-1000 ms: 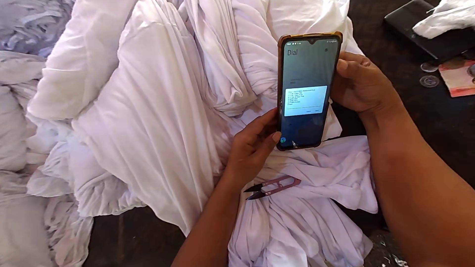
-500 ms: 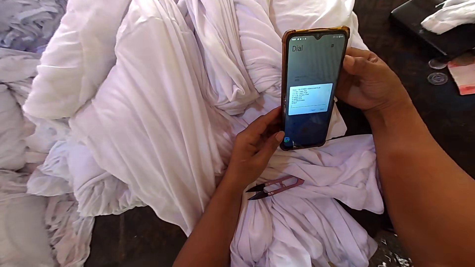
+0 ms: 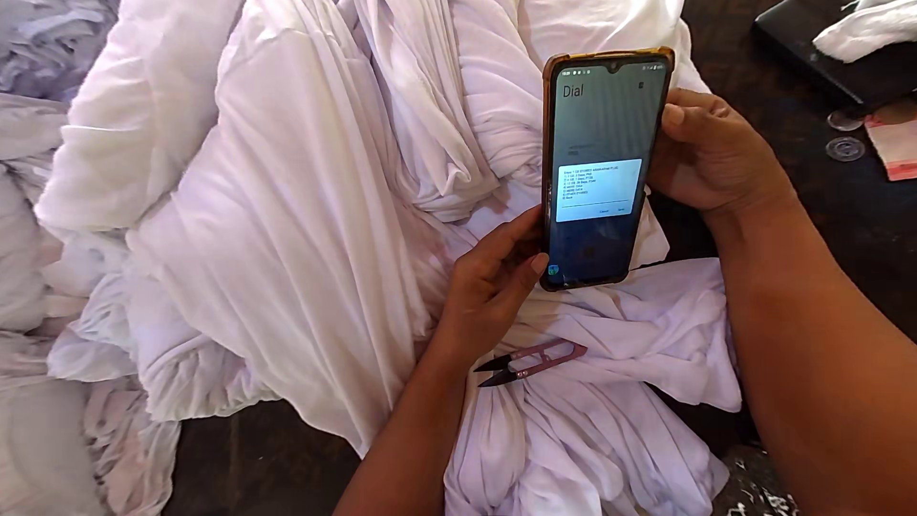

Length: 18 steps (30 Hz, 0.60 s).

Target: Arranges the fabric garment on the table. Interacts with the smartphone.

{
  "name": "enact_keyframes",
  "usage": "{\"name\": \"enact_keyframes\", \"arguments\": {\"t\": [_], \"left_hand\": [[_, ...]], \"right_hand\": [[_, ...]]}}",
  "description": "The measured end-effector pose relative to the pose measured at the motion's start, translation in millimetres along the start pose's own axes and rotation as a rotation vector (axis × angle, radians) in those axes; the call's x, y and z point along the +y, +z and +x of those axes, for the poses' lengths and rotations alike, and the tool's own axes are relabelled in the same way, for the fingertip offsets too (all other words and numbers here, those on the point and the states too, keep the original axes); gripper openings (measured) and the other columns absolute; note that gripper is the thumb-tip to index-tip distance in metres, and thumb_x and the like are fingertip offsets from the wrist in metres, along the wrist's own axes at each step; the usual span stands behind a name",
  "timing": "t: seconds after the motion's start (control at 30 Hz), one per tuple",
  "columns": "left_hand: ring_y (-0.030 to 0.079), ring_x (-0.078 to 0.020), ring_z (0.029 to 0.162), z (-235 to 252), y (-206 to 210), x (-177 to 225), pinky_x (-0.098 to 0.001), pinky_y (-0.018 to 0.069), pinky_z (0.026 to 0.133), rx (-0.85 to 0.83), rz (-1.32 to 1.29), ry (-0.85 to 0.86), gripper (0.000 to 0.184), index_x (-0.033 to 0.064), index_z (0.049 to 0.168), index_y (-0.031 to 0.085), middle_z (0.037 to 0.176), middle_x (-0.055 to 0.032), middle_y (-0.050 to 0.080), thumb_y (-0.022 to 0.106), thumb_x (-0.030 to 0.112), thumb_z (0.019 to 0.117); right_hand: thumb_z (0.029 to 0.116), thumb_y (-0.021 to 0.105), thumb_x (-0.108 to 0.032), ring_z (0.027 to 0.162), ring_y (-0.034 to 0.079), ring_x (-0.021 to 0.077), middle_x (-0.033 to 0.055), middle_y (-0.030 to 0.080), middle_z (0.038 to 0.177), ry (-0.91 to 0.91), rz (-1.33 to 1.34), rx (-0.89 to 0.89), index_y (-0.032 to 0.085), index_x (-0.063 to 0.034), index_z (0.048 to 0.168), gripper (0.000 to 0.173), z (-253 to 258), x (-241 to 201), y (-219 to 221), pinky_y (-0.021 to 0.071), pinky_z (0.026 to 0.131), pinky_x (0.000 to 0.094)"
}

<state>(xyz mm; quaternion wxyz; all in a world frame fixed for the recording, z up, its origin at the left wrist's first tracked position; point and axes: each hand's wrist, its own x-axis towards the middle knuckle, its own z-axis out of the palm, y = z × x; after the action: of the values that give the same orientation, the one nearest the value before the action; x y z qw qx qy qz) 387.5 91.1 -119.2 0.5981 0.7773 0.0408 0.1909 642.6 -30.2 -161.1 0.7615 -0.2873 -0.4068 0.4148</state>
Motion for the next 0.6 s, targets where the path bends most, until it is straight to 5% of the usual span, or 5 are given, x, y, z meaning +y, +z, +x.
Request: {"name": "enact_keyframes", "arguments": {"t": [0.6], "left_hand": [[0.067,-0.0101,0.110,0.1,-0.1,0.2,-0.0275,0.0559,0.097,-0.003,0.028,-0.004,0.044,-0.0057,0.145,0.048,0.129,-0.0088,0.065,0.053,0.000,0.1014]], "right_hand": [[0.1023,0.060,-0.024,0.097,0.072,0.0065,-0.0031,0.076,0.104,0.012,-0.010,0.020,0.074,-0.0148,0.112,0.019,-0.3,-0.6,0.8,0.0598,0.088,0.0264]]}}
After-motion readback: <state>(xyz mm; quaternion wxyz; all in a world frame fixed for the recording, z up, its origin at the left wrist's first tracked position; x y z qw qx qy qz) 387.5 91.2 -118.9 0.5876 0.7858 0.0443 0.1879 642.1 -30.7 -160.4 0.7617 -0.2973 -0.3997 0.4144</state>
